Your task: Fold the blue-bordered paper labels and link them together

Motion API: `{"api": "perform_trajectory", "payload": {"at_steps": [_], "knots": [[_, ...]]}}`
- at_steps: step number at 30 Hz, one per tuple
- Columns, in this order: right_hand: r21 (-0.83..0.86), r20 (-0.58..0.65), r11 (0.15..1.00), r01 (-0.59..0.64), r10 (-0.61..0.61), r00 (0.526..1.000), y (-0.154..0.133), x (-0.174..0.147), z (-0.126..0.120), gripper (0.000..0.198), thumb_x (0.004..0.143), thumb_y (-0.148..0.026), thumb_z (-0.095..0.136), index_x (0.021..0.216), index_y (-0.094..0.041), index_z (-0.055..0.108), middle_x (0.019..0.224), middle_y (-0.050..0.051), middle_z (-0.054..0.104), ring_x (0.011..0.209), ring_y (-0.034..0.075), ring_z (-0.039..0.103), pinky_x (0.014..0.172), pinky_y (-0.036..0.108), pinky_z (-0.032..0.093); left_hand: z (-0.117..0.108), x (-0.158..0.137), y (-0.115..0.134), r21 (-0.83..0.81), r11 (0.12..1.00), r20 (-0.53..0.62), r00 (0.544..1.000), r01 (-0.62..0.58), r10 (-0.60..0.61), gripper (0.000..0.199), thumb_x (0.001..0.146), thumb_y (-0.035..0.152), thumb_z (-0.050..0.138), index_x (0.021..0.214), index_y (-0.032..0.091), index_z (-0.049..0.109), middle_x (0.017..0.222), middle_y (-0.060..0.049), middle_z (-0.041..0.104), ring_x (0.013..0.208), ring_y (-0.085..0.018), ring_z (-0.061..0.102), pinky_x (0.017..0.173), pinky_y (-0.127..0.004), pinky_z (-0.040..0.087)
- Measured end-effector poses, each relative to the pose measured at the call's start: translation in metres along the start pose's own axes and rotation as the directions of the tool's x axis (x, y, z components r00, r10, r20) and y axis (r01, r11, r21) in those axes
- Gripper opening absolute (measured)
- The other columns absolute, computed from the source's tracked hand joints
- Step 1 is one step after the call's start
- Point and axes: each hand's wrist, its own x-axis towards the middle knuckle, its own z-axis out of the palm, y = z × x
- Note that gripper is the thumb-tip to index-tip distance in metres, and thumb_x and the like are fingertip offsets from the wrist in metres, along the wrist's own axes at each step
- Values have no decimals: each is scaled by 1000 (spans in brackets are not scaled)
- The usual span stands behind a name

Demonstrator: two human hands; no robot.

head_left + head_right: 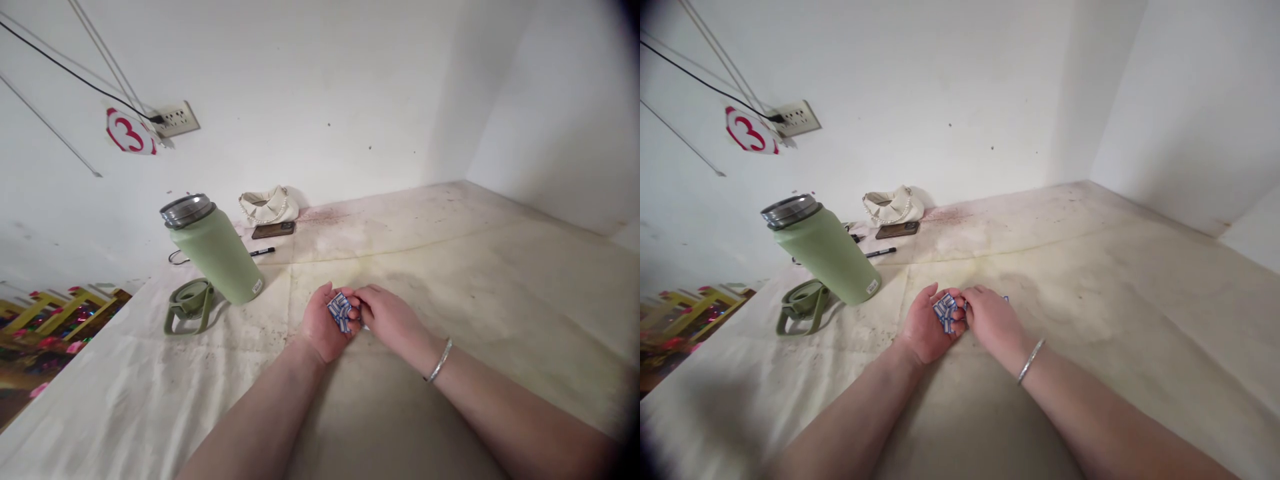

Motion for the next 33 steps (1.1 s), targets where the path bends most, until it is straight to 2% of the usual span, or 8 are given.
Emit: {"api": "perform_trajectory", "payload": {"at_steps": [14,33], "knots": [[-36,62,999,2,0,998,3,0,1,28,81,-9,42,99,-14,63,95,8,62,88,18,54,76,27,36,-1,0,-1,21,1000,-9,1000,5,-5,32,85,36,41,76,12,59,67,-6,55,51,-12,46,44,-20,29],[-39,63,999,-13,15,998,2,-1,2,28,80,-10,43,99,-15,62,96,7,63,86,18,55,74,27,36,0,0,-1,42,999,-21,1000,2,-1,31,84,35,41,76,11,60,67,-6,55,51,-11,46,43,-20,30]]}}
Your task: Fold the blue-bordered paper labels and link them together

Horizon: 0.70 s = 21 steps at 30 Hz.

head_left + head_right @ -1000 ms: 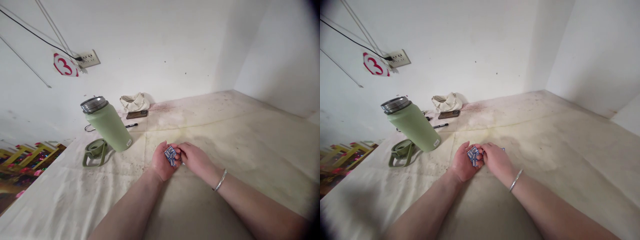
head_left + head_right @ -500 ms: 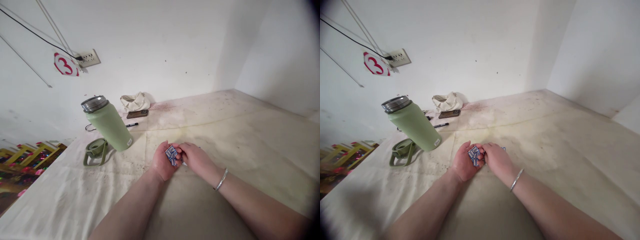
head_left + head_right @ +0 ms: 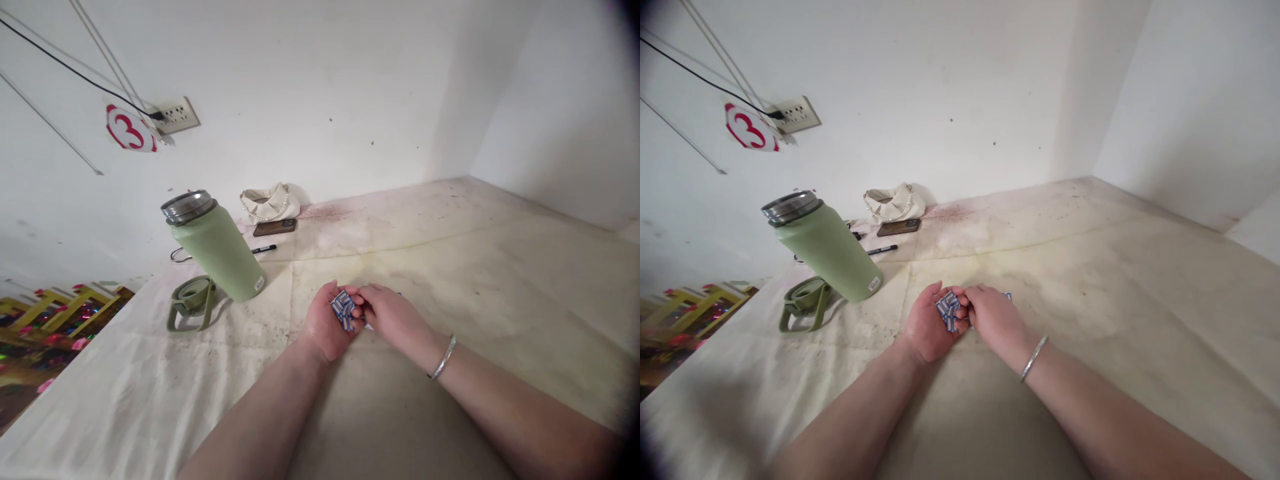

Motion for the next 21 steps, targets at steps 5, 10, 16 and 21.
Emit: {"api": "perform_trajectory", "payload": {"at_steps": [5,10,16,21], "knots": [[9,-3,1000,5,-5,1000,1,0,1,27,79,-9,43,97,-16,62,95,7,62,85,17,54,73,26,35,0,-1,0,6,1000,-3,1000,1,-1,30,83,34,42,76,11,60,68,-6,55,51,-11,45,43,-19,30],[30,-10,999,18,-17,1000,1,0,1,26,78,-10,44,95,-16,62,94,6,63,84,16,54,73,25,36,0,-2,0,10,1000,-5,1000,2,-2,29,84,34,41,76,12,59,68,-6,55,51,-10,45,43,-19,30],[53,-5,999,-2,2,1000,1,0,2,25,77,-10,45,94,-16,62,94,6,63,84,16,55,73,25,36,1,-2,1,18,1000,-9,1000,6,-6,29,84,33,41,76,12,59,67,-5,55,50,-10,44,43,-19,29],[60,12,998,5,-6,1000,0,2,3,22,76,-9,44,89,-15,61,91,6,63,81,16,55,72,25,36,1,-3,0,26,1000,-14,1000,5,-5,28,83,34,42,76,12,59,67,-5,56,50,-10,45,43,-19,29]]}}
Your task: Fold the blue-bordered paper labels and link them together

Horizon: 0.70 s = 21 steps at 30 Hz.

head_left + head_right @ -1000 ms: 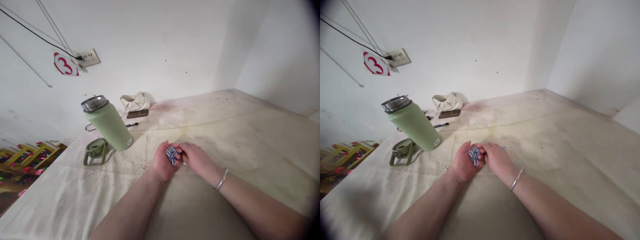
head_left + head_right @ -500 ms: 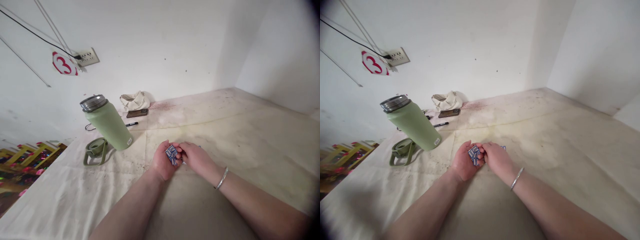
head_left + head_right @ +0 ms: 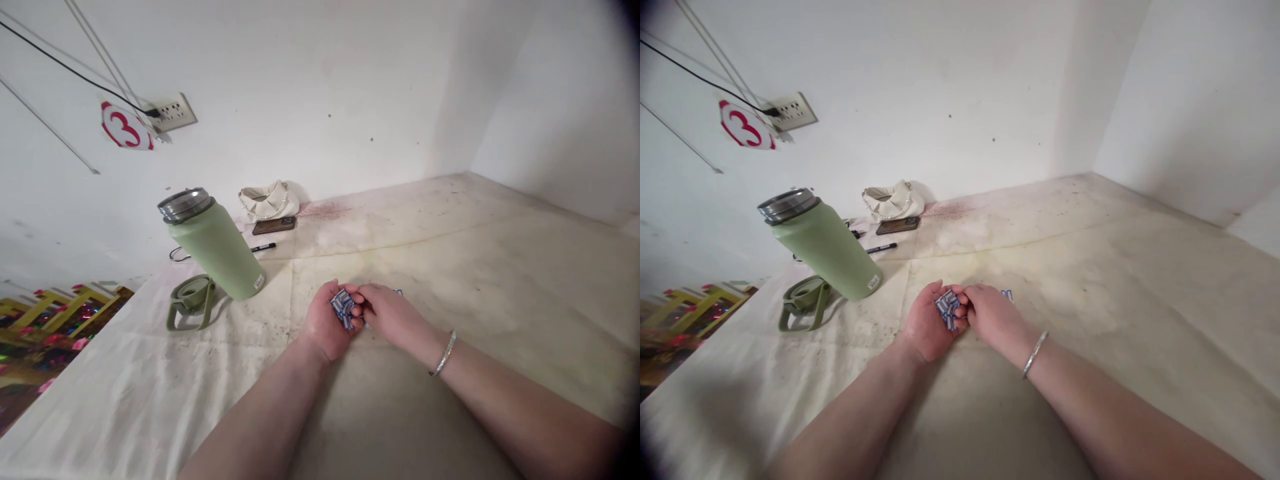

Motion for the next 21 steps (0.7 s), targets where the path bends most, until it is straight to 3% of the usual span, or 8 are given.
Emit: {"api": "perform_trajectory", "payload": {"at_steps": [15,21], "knots": [[-40,17,999,-12,12,1000,3,1,5,17,75,-9,46,83,-16,59,87,6,60,79,16,52,68,26,33,3,-2,-4,80,997,-70,997,-22,28,21,80,30,47,75,13,58,66,-3,54,50,-8,44,44,-19,30],[15,71,997,-71,70,995,-4,-1,4,12,73,-10,46,74,-17,56,84,5,61,75,14,52,64,24,33,8,-12,-13,198,976,-161,980,-88,121,11,73,23,55,70,12,58,64,-1,52,50,-7,43,43,-19,28]]}}
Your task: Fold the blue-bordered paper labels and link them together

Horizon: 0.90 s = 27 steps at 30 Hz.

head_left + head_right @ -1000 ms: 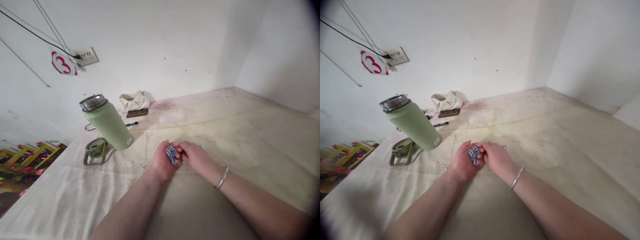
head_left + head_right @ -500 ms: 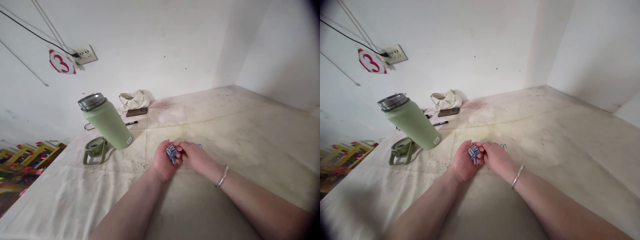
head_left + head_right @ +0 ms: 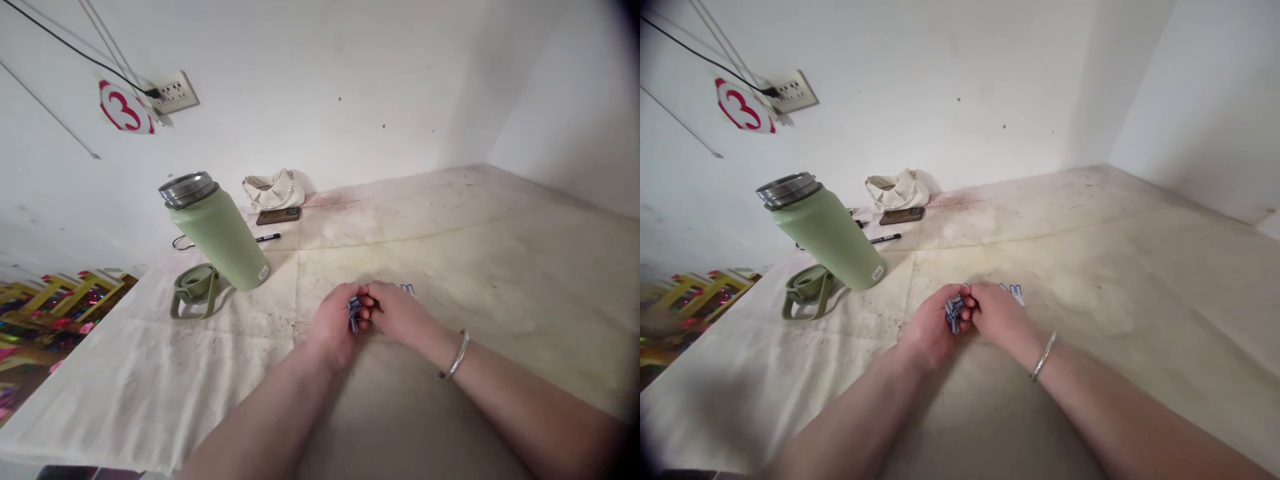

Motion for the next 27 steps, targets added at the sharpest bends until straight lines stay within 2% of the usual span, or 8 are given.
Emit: {"api": "perform_trajectory", "payload": {"at_steps": [4,11,13,15,17,19,22,27], "knots": [[60,3,998,-23,23,1000,0,1,1,11,72,-11,45,71,-18,53,80,2,62,71,13,54,62,24,33,-2,-3,2,46,999,15,1000,-21,21,11,72,23,57,74,12,60,65,-2,55,50,-7,44,43,-20,28],[115,-13,993,-21,23,1000,6,2,4,11,76,-16,43,73,-18,54,82,3,64,73,15,57,64,25,38,-9,7,7,-6,998,135,989,63,-61,12,72,24,52,73,13,57,61,1,49,44,-5,38,40,-18,21],[140,-48,990,-9,16,999,5,2,3,13,77,-15,44,75,-18,57,84,3,64,76,15,57,67,26,40,-10,9,8,-27,997,158,985,75,-70,10,72,23,53,72,13,56,60,1,47,43,-5,37,39,-18,19],[197,-140,980,23,5,990,4,0,2,17,80,-17,45,86,-18,60,91,4,64,82,16,58,71,27,43,-11,11,8,-54,994,172,982,92,-81,10,73,23,52,71,13,54,60,1,47,44,-5,37,40,-17,20],[221,-255,970,96,-37,966,2,-1,0,21,84,-23,46,98,-18,60,99,6,63,88,16,58,77,28,45,-12,12,8,-89,990,174,981,107,-90,14,75,26,50,70,14,53,60,1,47,44,-6,38,40,-17,22],[159,-322,967,201,-142,936,0,-3,-2,24,85,-27,49,104,-17,60,103,7,61,96,17,56,85,31,45,-13,13,7,-125,986,164,982,109,-88,20,80,31,48,70,14,53,60,1,47,45,-7,41,42,-18,26],[48,-287,945,324,-298,910,-1,-5,0,26,82,-28,55,105,-19,62,110,8,57,106,20,51,95,35,41,-12,14,6,-170,981,140,988,89,-65,26,84,35,45,70,15,53,62,-1,51,51,-10,47,49,-21,36],[69,-244,944,324,-299,923,0,-5,6,22,79,-25,58,99,-18,65,113,9,52,107,19,50,96,34,42,-10,14,6,-205,975,126,990,83,-57,29,87,34,42,69,14,55,64,-3,54,55,-12,51,57,-23,41]]}}
